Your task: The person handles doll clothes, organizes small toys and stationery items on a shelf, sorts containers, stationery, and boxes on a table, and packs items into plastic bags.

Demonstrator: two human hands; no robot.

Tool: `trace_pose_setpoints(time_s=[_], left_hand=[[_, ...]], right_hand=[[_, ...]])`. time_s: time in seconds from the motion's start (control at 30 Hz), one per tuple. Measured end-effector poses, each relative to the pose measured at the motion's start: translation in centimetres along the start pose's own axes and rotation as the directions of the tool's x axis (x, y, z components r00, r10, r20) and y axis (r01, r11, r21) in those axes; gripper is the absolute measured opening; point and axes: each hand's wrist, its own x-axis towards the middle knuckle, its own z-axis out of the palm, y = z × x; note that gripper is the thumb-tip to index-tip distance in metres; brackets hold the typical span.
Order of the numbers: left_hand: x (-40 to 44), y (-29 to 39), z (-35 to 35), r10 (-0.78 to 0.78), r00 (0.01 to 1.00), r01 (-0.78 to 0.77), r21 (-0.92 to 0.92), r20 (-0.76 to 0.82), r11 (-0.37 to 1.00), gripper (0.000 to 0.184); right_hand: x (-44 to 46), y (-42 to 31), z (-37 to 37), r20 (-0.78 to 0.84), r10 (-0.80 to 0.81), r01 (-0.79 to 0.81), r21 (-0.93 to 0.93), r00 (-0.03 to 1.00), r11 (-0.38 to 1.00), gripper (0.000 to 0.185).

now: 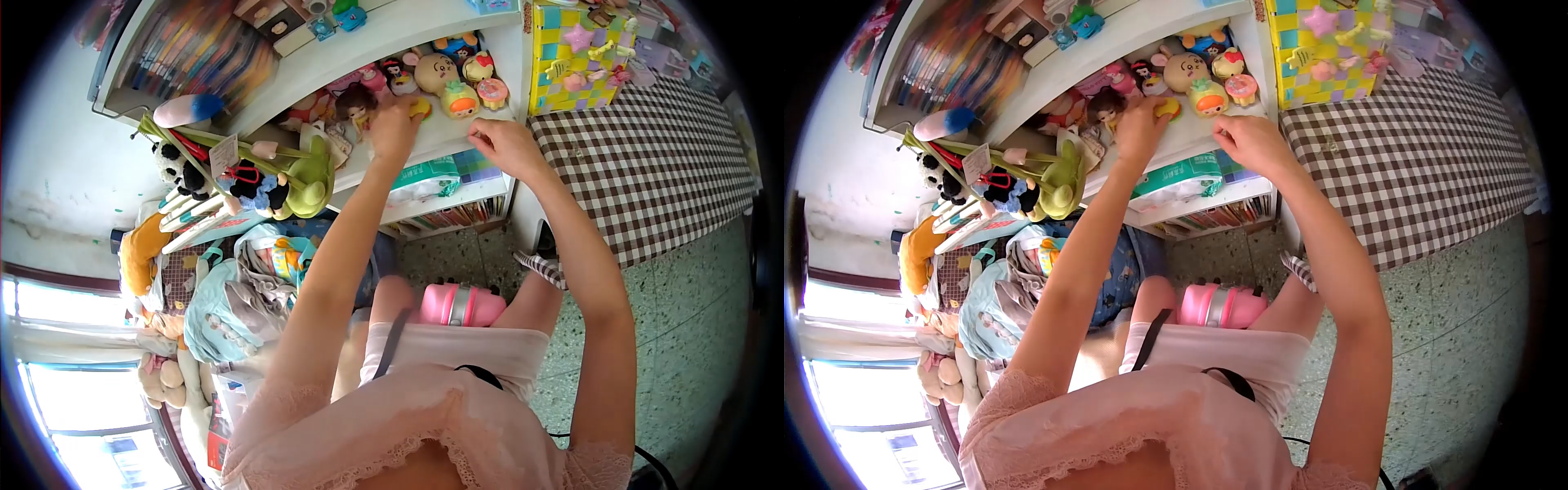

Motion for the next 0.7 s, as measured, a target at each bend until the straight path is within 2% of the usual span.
trace_pose_setpoints(time_s=[0.07,0.2,0.27,0.3,0.37,0.4,0.47,0.5,0.57,0.7], left_hand=[[0.0,0.6,0.9,0.013,1.0,-0.014,-0.118,-0.006,0.993,0.027],[-0.2,1.0,0.5,-0.052,0.997,0.061,-0.191,0.052,0.98,0.031],[-1.2,0.6,-0.5,-0.053,0.975,-0.004,-0.257,-0.214,0.966,0.038],[-1.4,0.3,-1.0,-0.044,0.976,-0.012,-0.257,-0.213,0.966,0.038],[-1.8,-0.9,-2.0,-0.229,0.827,0.178,-0.147,-0.514,0.973,0.049],[-1.7,-2.2,-1.6,-0.227,0.83,0.178,-0.145,-0.51,0.973,0.049],[-1.1,-5.2,-0.2,-0.35,0.813,0.265,-0.24,-0.465,0.934,0.06],[-1.0,-5.5,-0.7,-0.353,0.811,0.267,-0.241,-0.467,0.933,0.06],[-0.4,-6.0,-1.7,-0.424,0.903,0.368,-0.387,-0.069,0.846,0.063],[0.3,-7.8,-0.5,-0.36,0.918,0.291,-0.332,-0.167,0.897,0.066]], right_hand=[[-0.1,-0.4,-0.1,0.028,-0.02,0.02,-0.008,0.999,1.0,0.011],[-0.2,-0.3,0.2,0.03,-0.025,0.024,0.023,0.999,0.999,0.01],[-0.2,-0.1,0.2,0.026,-0.038,0.039,-0.008,0.999,0.999,0.011],[-0.2,0.0,0.1,0.018,-0.034,0.034,-0.008,0.999,0.999,0.011],[-0.2,0.0,0.1,0.01,-0.045,0.046,-0.036,0.999,0.998,0.011],[-0.2,0.0,0.1,0.01,-0.041,0.042,-0.032,0.999,0.999,0.011],[-0.1,-0.1,0.1,0.051,-0.015,0.017,-0.028,0.999,0.999,0.011],[-0.1,-0.1,0.1,0.053,-0.019,0.02,-0.029,0.998,0.999,0.011],[-0.1,0.1,0.3,0.025,-0.049,0.05,-0.015,0.998,0.999,0.011],[-0.1,0.2,0.1,0.002,-0.029,0.029,-0.023,1.0,0.999,0.011]])
